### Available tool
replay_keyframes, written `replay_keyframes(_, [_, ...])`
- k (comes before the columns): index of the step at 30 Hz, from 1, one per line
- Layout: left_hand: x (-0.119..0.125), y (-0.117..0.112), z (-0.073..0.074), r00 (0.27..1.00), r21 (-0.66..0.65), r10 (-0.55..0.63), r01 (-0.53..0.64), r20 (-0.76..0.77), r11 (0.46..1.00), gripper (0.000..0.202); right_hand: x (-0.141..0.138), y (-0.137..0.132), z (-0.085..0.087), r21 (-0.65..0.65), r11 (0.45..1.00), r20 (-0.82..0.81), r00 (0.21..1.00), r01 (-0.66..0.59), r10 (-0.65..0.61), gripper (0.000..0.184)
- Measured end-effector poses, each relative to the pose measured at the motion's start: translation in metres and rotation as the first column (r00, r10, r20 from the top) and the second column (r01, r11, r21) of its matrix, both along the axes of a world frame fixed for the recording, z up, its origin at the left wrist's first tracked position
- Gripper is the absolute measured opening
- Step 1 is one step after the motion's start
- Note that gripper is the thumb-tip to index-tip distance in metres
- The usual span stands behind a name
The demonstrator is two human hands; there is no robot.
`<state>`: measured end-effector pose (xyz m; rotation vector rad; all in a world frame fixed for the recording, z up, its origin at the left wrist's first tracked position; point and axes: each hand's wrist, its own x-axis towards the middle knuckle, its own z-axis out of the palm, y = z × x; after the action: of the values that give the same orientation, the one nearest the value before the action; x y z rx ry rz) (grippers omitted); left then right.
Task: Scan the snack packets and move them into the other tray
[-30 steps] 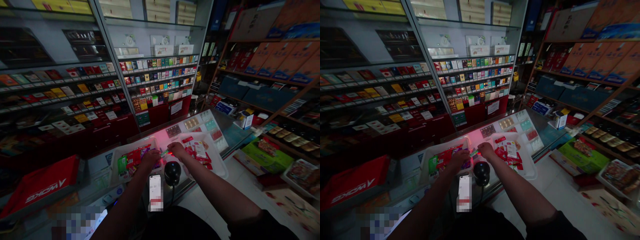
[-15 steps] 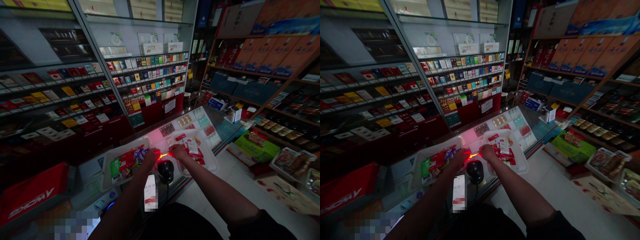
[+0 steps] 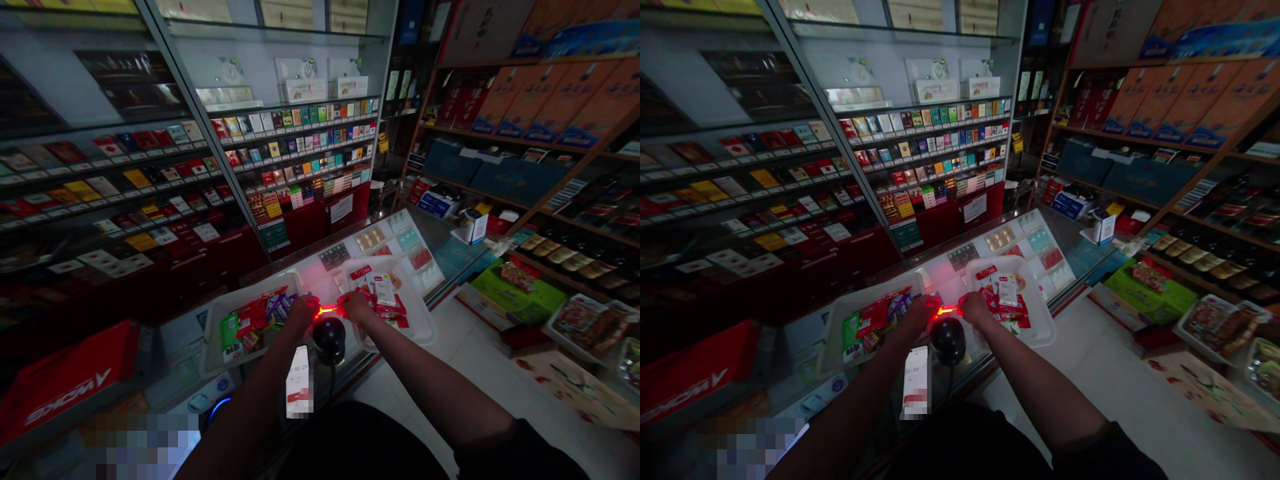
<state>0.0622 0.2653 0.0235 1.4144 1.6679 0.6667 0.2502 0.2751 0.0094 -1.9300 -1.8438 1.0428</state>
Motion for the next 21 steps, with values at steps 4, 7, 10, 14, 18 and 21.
replay_keyframes(4, [0.003,0.001,0.000,1.000,-0.007,0.008,-0.008,0.001,1.000,0.014,0.002,0.000,0.003,-0.042,0.999,-0.040,0.999,0.023,-0.024,0.013])
replay_keyframes(7, [0.011,-0.002,0.002,0.992,-0.061,0.078,-0.072,0.097,0.996,0.023,0.003,0.001,0.004,-0.083,0.991,-0.138,0.984,0.104,-0.115,0.020])
replay_keyframes(10, [0.018,-0.003,0.008,0.971,-0.083,0.129,-0.115,0.199,0.990,0.025,0.008,0.003,0.009,-0.065,0.988,-0.169,0.974,0.143,-0.152,0.019])
replay_keyframes(14, [0.029,0.000,0.020,0.983,-0.049,0.093,-0.086,0.159,0.995,0.025,0.023,0.002,0.023,0.025,0.995,-0.167,0.982,0.100,-0.094,0.016])
replay_keyframes(18, [0.046,0.002,0.027,0.988,-0.037,0.045,-0.040,0.149,0.999,0.021,0.045,-0.002,0.030,0.072,0.994,-0.185,0.980,0.084,-0.069,0.021])
replay_keyframes(21, [0.064,0.002,0.027,0.975,-0.095,0.032,-0.011,0.219,0.995,0.021,0.064,-0.005,0.028,0.084,0.990,-0.203,0.975,0.111,-0.092,0.020])
